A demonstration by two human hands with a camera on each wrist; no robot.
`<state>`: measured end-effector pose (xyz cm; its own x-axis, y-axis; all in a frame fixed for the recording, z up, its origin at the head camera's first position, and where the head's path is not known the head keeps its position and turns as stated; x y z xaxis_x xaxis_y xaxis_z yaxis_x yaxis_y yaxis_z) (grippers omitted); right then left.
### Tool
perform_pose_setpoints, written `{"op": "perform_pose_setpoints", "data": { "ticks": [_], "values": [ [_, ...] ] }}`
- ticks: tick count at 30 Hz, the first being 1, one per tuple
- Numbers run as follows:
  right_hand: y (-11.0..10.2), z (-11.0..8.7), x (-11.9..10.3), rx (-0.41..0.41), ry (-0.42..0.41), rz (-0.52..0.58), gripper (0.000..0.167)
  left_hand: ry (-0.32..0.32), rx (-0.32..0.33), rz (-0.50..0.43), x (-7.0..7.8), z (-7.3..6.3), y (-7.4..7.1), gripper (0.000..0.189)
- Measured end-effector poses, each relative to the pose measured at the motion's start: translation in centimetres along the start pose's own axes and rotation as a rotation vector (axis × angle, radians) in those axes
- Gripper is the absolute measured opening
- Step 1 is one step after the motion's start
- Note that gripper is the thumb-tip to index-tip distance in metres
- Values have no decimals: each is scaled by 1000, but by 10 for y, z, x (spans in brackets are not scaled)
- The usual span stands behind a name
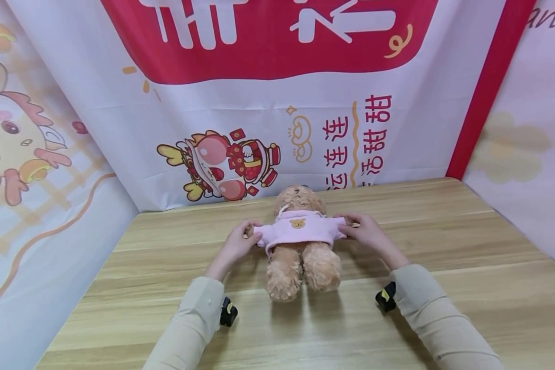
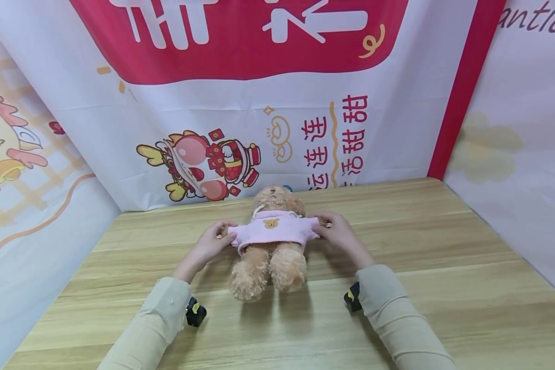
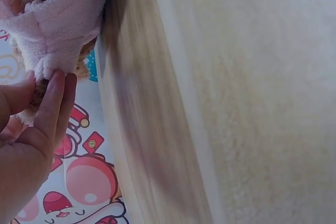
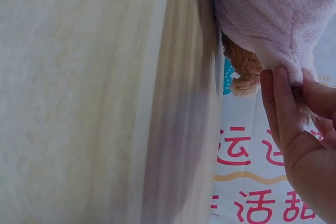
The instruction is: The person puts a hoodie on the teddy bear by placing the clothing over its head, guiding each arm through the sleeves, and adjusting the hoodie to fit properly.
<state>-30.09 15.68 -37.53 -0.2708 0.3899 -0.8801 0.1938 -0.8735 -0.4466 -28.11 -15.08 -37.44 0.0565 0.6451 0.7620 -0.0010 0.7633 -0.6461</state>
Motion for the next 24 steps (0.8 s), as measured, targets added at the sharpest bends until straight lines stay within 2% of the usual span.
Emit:
{"op": "perform_pose_setpoints", "data": {
  "ticks": [3,10,16,18,20,22,24],
  "values": [
    [0,0,0,0,1,12,35,4,1,1,1,0,0,31],
    [1,-3,-1,-6,40,38,41,-63,-11,-52,4,-2,2,44],
    [0,-6,-6,-19,51,14,42,-61,-19,-26,9,-4,2,48],
    [0,-6,-9,-8,34,-30,43,-38,-11,-2,12,-5,2,52],
    [0,-8,-15,28,-22,-97,42,-1,14,38,18,-8,0,52],
    [1,-10,-23,71,-82,-162,39,67,70,105,26,-11,-2,45],
    [4,-12,-31,77,-141,-191,34,158,119,165,34,-15,-2,34]
  ]
}}
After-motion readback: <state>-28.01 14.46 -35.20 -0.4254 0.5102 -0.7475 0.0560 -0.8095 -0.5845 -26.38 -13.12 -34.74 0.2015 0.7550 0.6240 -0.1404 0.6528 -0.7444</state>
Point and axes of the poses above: each hand's wrist, its own z-axis towards the middle knuckle, its own y-axis out of the palm, x = y × z, the point moved 2 cm from there along z, towards the middle knuckle, and after that the axes turned 6 degrees about z, right-handed, at the moved point
